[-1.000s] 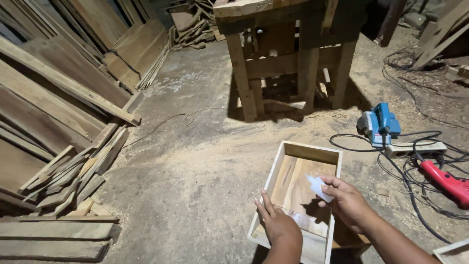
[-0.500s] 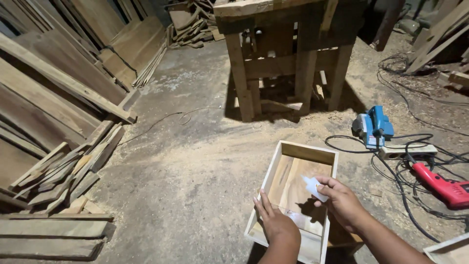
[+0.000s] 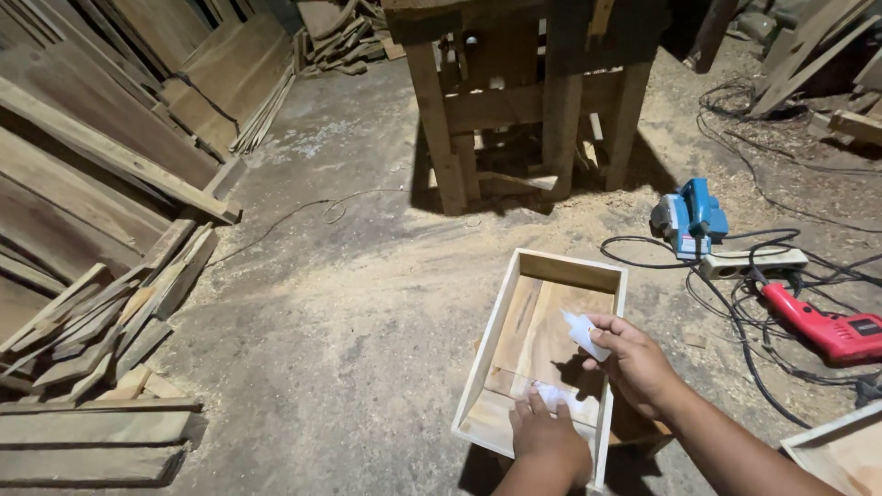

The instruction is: The person applies glue from a bottle to the interior joints of a wooden box and presses a clear plastic sheet into place. They then apply more glue along the edges of the plastic and the wooden surfaces, smoothing it with their fingers.

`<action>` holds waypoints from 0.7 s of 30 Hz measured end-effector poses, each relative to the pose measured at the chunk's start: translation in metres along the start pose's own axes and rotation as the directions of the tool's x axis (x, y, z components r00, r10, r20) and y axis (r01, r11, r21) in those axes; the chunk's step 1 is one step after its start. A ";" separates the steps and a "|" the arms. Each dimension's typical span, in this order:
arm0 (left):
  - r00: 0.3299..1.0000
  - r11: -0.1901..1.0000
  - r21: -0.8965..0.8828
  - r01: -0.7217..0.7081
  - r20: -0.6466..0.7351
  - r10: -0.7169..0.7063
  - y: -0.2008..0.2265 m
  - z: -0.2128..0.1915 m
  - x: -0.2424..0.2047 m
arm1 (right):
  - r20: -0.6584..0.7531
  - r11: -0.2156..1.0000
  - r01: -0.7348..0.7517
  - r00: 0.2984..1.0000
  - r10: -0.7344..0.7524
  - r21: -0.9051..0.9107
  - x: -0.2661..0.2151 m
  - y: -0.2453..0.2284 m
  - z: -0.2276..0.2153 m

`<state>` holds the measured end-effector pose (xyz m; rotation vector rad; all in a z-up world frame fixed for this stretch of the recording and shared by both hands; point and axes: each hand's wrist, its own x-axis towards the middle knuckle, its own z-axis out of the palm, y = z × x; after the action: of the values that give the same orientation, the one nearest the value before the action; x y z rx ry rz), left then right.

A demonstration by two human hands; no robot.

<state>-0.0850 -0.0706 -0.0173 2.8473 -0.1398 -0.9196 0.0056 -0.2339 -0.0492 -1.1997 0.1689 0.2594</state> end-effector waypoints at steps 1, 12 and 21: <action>0.997 0.998 -0.022 -0.055 0.049 0.056 -0.001 -0.001 -0.006 | -0.016 1.000 -0.008 1.000 0.008 -0.006 -0.002 -0.002 0.002; 0.890 0.942 0.074 -0.328 0.358 0.282 -0.026 0.011 -0.002 | -0.006 1.000 -0.012 1.000 0.011 -0.014 -0.006 -0.006 0.004; 0.936 0.939 0.069 -0.338 0.125 0.328 -0.020 -0.013 -0.013 | -0.022 0.998 -0.041 0.999 0.040 -0.052 -0.009 -0.008 0.007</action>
<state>-0.0875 -0.0473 -0.0028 2.7242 -0.6708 -1.0159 -0.0010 -0.2313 -0.0375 -1.2518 0.2057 0.2887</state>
